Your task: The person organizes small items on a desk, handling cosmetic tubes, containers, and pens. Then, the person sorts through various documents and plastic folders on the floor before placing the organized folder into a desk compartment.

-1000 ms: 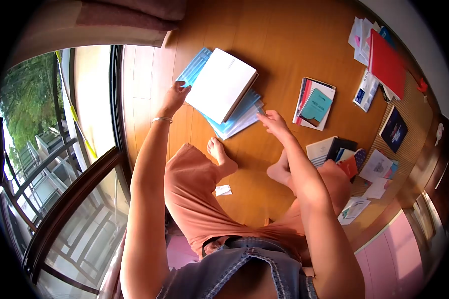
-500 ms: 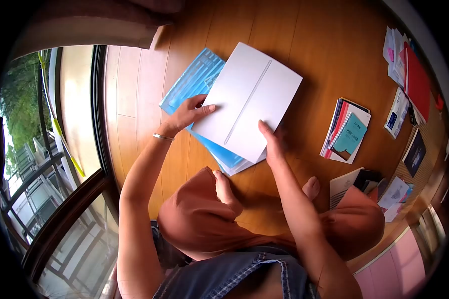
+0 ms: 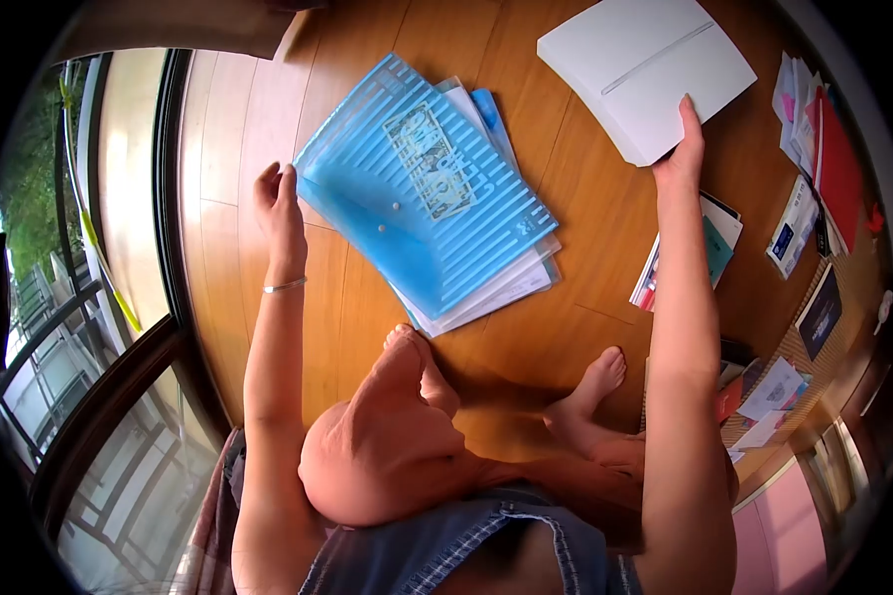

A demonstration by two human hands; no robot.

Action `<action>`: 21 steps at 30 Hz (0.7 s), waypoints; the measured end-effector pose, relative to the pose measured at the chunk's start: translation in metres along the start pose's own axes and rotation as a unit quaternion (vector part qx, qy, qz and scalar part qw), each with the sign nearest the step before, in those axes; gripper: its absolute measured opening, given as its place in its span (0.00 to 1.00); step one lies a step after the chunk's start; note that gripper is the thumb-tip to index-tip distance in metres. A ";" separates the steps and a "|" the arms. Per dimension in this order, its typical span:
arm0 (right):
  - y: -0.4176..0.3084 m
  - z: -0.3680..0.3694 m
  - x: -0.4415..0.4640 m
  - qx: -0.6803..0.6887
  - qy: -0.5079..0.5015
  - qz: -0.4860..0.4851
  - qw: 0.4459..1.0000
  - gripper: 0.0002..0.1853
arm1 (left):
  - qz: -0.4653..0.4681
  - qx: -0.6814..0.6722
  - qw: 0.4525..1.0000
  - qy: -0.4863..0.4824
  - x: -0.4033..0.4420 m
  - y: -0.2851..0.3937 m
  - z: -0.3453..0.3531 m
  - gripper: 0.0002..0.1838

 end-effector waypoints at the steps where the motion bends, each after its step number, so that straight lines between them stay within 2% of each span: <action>1: -0.001 -0.002 0.004 0.015 0.020 0.004 1.000 0.29 | -0.056 0.013 0.998 0.034 -0.005 -0.018 -0.016 0.26; 2: 0.001 -0.005 0.008 0.029 0.040 0.010 0.999 0.29 | -0.104 0.040 0.993 0.035 -0.013 -0.031 -0.025 0.28; 4: 0.009 -0.012 0.018 0.050 0.017 0.016 0.998 0.31 | -0.230 0.017 0.973 -0.025 -0.035 -0.042 -0.025 0.20; 6: 0.012 -0.026 0.022 -0.018 0.074 0.025 0.997 0.33 | -0.277 -0.030 0.955 -0.105 -0.050 -0.052 -0.016 0.17; 7: 0.015 -0.038 0.026 -0.060 0.107 0.063 0.990 0.35 | -0.268 -0.032 0.956 -0.118 -0.054 -0.055 -0.011 0.12; 8: 0.019 -0.044 0.022 -0.060 0.107 0.059 0.991 0.35 | -0.266 -0.035 0.956 -0.119 -0.055 -0.058 -0.010 0.12; 10: 0.015 -0.051 0.001 -0.175 0.207 0.005 0.963 0.34 | -0.230 -0.068 0.961 -0.140 -0.054 -0.058 -0.008 0.08; 12: 0.019 -0.031 -0.043 -0.193 0.170 -0.114 0.960 0.31 | -0.202 -0.103 0.961 -0.160 -0.052 -0.047 0.000 0.06; 14: 0.047 -0.012 -0.073 -0.289 0.001 -0.140 0.947 0.28 | -0.189 -0.195 0.951 -0.147 -0.057 -0.020 0.011 0.07; 15: 0.056 0.003 -0.091 -0.334 -0.064 -0.130 0.932 0.27 | -0.190 -0.193 0.951 -0.150 -0.058 -0.014 0.010 0.07; 16: 0.066 0.018 -0.106 -0.375 -0.128 -0.118 0.910 0.26 | -0.152 -0.202 0.951 -0.176 -0.056 -0.005 0.011 0.07; 18: 0.053 0.053 -0.137 -0.433 -0.117 -0.240 0.861 0.27 | -0.095 -0.223 0.948 -0.208 -0.047 0.004 0.007 0.07; 20: 0.059 0.066 -0.140 -0.412 -0.141 -0.208 0.876 0.28 | -0.048 -0.265 0.940 -0.210 -0.035 0.010 -0.008 0.09; 21: 0.064 0.073 -0.143 -0.391 -0.165 -0.177 0.888 0.29 | -0.062 -0.286 0.934 -0.205 -0.030 0.009 -0.017 0.10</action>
Point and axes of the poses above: each hand's wrist, its own x-axis towards the middle knuckle, its own z-axis out of the palm, y = z × x, the point moved 4 cm from there along x, towards the middle knuckle, and after that the axes turned 3 degrees about -x, right-handed, at the moved point
